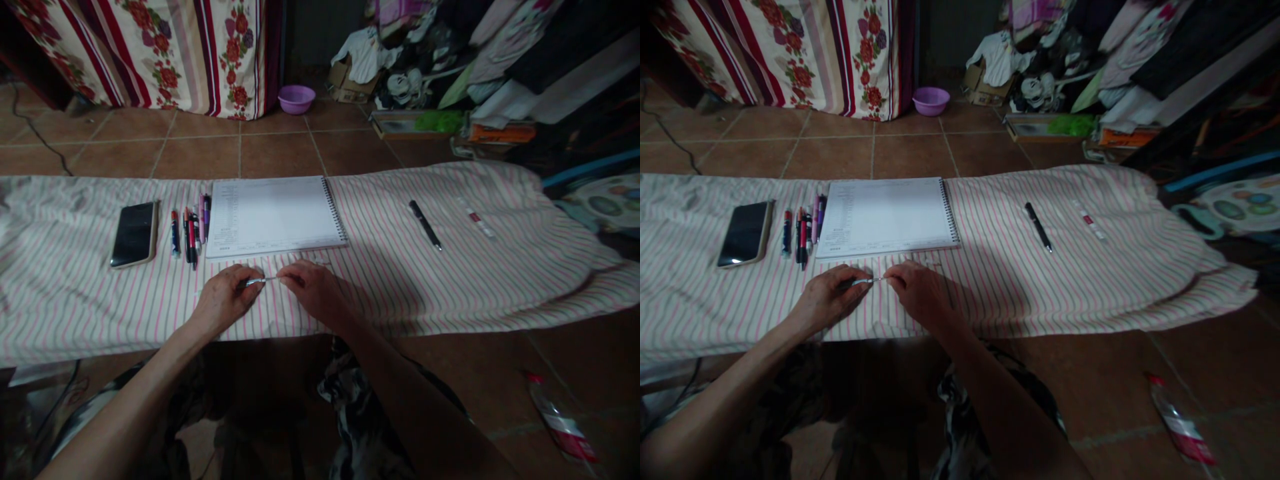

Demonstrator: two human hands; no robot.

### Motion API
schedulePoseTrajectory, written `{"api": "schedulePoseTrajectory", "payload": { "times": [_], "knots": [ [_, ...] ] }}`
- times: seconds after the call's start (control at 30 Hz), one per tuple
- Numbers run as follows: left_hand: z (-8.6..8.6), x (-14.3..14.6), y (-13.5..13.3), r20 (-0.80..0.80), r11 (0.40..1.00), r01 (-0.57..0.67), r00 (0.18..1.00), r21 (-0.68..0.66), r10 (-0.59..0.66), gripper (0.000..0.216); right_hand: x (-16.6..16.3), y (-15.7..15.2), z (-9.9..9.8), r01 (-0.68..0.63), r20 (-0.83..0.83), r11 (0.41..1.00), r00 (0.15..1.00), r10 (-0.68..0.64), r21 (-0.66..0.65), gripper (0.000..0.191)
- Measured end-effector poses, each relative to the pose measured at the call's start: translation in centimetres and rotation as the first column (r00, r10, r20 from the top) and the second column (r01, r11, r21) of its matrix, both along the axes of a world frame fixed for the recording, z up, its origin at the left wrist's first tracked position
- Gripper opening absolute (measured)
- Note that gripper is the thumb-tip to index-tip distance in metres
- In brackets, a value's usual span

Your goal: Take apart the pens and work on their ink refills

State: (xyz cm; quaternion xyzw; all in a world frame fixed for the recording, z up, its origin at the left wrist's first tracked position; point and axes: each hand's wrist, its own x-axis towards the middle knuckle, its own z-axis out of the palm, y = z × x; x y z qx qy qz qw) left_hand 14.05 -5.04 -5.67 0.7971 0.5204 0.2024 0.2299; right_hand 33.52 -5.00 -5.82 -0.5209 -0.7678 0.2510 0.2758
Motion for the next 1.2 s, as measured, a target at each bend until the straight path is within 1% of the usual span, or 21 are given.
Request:
{"api": "schedulePoseTrajectory", "payload": {
  "times": [0.13,0.33,0.5,0.7,1.1,1.2],
  "knots": [
    [0.08,-0.02,-0.04,0.009,1.0,0.001,1.0,-0.007,-0.001,0.017,0.07,-0.03,-0.12,-0.009,0.0,1.0,1.0,0.009,0.013,0.01],
    [0.29,0.07,-0.08,-0.024,1.0,0.002,1.0,-0.022,-0.002,0.018,0.1,-0.06,-0.32,-0.019,0.006,0.999,1.0,0.019,0.026,0.01],
    [0.32,0.24,-0.08,-0.052,1.0,-0.012,0.999,-0.015,0.011,0.019,0.06,-0.04,-0.36,-0.028,0.019,0.999,0.999,0.027,0.032,0.01],
    [0.4,0.31,-0.07,-0.067,1.0,0.008,0.998,-0.004,-0.008,0.019,0.08,-0.07,-0.4,-0.037,0.026,0.999,0.999,0.037,0.03,0.011],
    [0.6,0.77,-0.19,-0.058,1.0,0.017,0.998,0.011,-0.017,0.019,0.06,-0.02,-0.47,-0.058,0.013,0.998,0.998,0.058,0.012,0.012],
    [0.53,0.77,-0.13,-0.048,1.0,0.025,0.999,0.017,-0.025,0.019,-0.06,-0.01,-0.56,-0.038,-0.012,0.999,0.999,0.038,0.017,0.015]
  ]
}}
